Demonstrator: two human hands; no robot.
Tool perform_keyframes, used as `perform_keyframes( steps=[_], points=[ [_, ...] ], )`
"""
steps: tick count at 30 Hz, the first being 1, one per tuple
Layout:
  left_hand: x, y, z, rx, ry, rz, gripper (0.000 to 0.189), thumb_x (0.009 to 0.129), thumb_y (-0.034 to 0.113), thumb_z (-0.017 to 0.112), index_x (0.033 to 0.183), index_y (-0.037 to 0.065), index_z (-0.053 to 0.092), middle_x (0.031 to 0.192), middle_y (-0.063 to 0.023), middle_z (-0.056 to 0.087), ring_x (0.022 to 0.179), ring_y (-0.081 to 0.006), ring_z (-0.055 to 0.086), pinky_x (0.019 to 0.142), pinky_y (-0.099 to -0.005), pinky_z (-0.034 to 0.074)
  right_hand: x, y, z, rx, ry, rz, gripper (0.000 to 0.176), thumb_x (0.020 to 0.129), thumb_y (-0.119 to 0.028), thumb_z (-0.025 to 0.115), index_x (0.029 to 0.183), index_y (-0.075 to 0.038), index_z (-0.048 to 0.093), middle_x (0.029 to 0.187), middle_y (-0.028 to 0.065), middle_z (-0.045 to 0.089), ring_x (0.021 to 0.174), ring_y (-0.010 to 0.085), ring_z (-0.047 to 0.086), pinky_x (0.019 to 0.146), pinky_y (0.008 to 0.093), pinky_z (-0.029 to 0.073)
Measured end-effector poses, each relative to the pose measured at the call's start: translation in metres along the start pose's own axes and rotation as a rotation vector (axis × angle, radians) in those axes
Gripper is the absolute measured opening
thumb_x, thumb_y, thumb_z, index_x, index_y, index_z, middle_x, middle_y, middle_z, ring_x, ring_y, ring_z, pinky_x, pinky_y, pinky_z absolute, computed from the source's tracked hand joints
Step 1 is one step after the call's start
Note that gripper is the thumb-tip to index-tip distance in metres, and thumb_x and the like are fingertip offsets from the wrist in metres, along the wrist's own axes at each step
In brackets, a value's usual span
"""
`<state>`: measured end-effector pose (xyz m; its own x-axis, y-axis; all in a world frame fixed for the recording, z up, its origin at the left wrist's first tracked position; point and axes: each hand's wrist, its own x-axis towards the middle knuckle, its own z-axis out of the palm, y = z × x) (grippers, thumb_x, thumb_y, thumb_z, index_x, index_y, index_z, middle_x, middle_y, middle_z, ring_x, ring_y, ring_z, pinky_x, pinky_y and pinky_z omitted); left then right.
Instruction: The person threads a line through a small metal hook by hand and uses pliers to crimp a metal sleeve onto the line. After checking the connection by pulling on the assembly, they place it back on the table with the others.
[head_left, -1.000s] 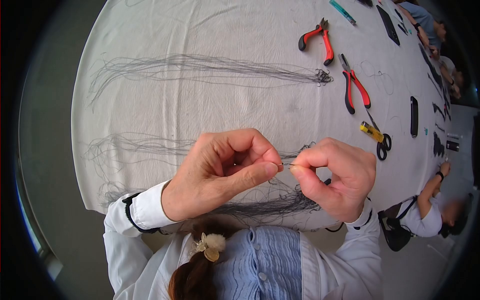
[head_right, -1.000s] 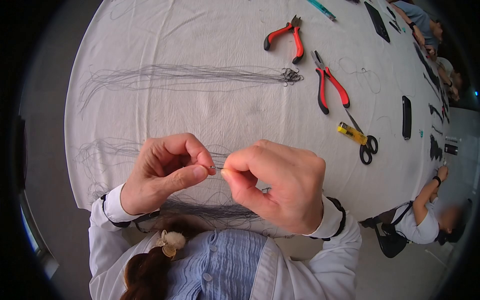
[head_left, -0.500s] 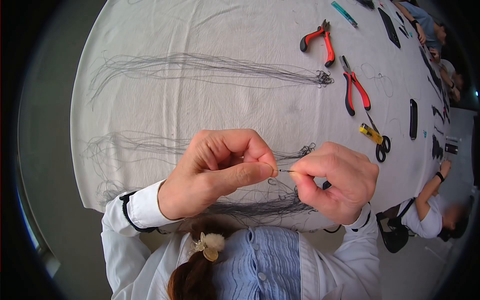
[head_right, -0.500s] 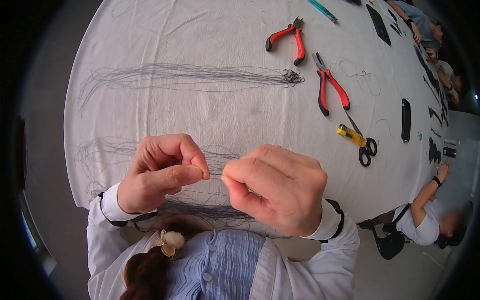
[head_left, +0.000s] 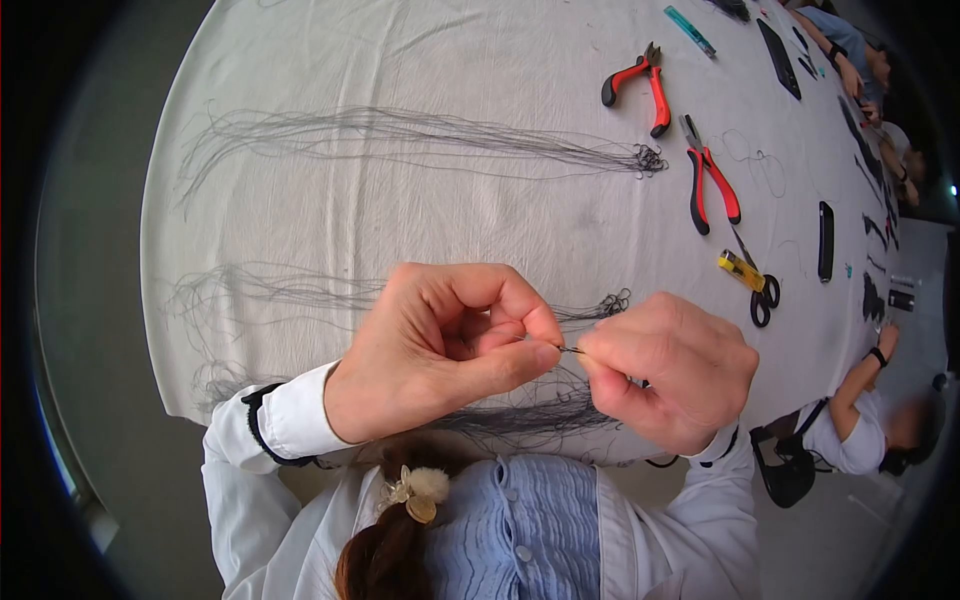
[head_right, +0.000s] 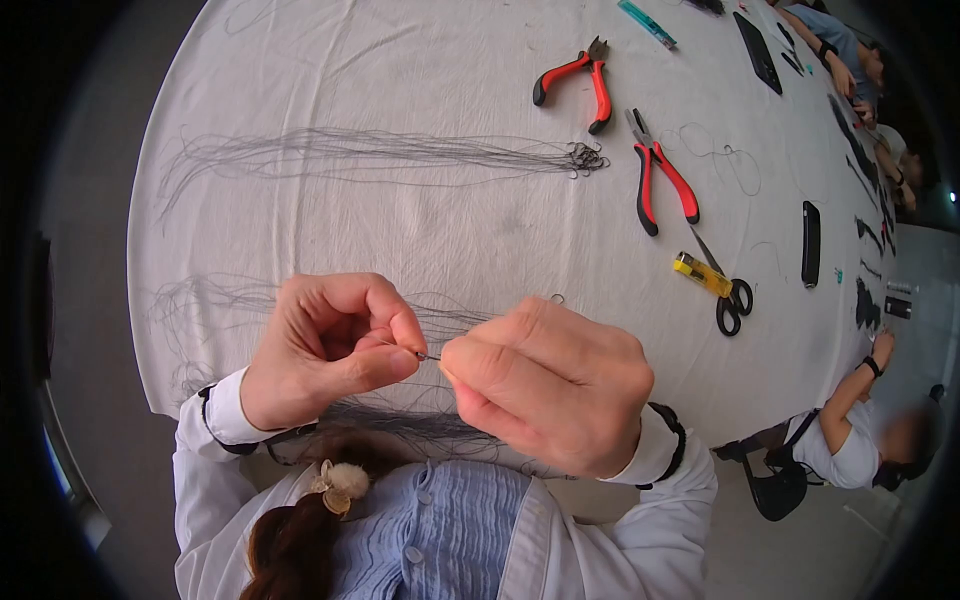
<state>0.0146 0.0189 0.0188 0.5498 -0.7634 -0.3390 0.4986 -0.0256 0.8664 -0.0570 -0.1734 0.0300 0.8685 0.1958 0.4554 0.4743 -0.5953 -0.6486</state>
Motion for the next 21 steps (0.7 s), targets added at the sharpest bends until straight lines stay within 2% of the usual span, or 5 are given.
perform_keyframes(
  steps=[3,5,11,18,21],
  points=[
    [0.0,-0.001,0.0,-0.017,-0.003,0.009,0.002,0.082,0.001,0.063,0.082,0.0,0.062,0.062,0.009,0.042,0.057,0.0016,0.036,0.052,-0.016,0.031,0.0,0.0,0.001,-0.033,-0.02,-0.052,0.024,0.053,0.007,0.066,0.076,0.001,0.064,0.067,0.007,0.061,0.053,0.0166,0.058,0.044,0.0234,0.046],
    [-0.001,0.001,0.001,-0.01,-0.002,-0.013,0.002,0.08,0.0,0.063,0.08,0.0,0.061,0.063,0.009,0.042,0.058,0.0016,0.036,0.052,-0.0159,0.032,0.0,-0.001,0.004,-0.081,0.007,-0.118,0.028,0.048,0.003,0.067,0.075,-0.002,0.062,0.069,0.0047,0.056,0.058,0.016,0.056,0.046,0.0237,0.047],
    [-0.003,0.003,0.004,-0.014,-0.003,-0.016,0.003,0.078,-0.003,0.06,0.077,0.0,0.061,0.062,0.0082,0.04,0.059,0.0005,0.037,0.053,-0.017,0.035,-0.005,-0.003,0.01,-0.239,0.052,-0.261,0.021,0.053,-0.005,0.066,0.073,-0.002,0.062,0.071,0.0055,0.055,0.065,0.0174,0.059,0.054,0.0238,0.052],
    [-0.004,0.0,0.003,-0.049,-0.01,-0.01,0.004,0.078,-0.004,0.06,0.077,0.0,0.06,0.062,0.008,0.039,0.059,0.0,0.036,0.053,-0.0174,0.035,-0.006,-0.006,0.011,-0.277,0.027,-0.262,0.021,0.053,-0.004,0.066,0.073,-0.001,0.062,0.072,0.0066,0.055,0.065,0.0178,0.06,0.053,0.0237,0.052],
    [-0.005,0.002,0.004,0.011,0.015,-0.018,0.005,0.075,-0.004,0.06,0.076,0.001,0.061,0.059,0.0074,0.043,0.057,-0.0007,0.039,0.052,-0.0179,0.034,-0.005,-0.006,0.01,-0.238,0.008,-0.236,0.023,0.053,-0.003,0.066,0.076,0.001,0.061,0.071,0.0069,0.054,0.063,0.0176,0.059,0.048,0.0236,0.05]
  ],
)
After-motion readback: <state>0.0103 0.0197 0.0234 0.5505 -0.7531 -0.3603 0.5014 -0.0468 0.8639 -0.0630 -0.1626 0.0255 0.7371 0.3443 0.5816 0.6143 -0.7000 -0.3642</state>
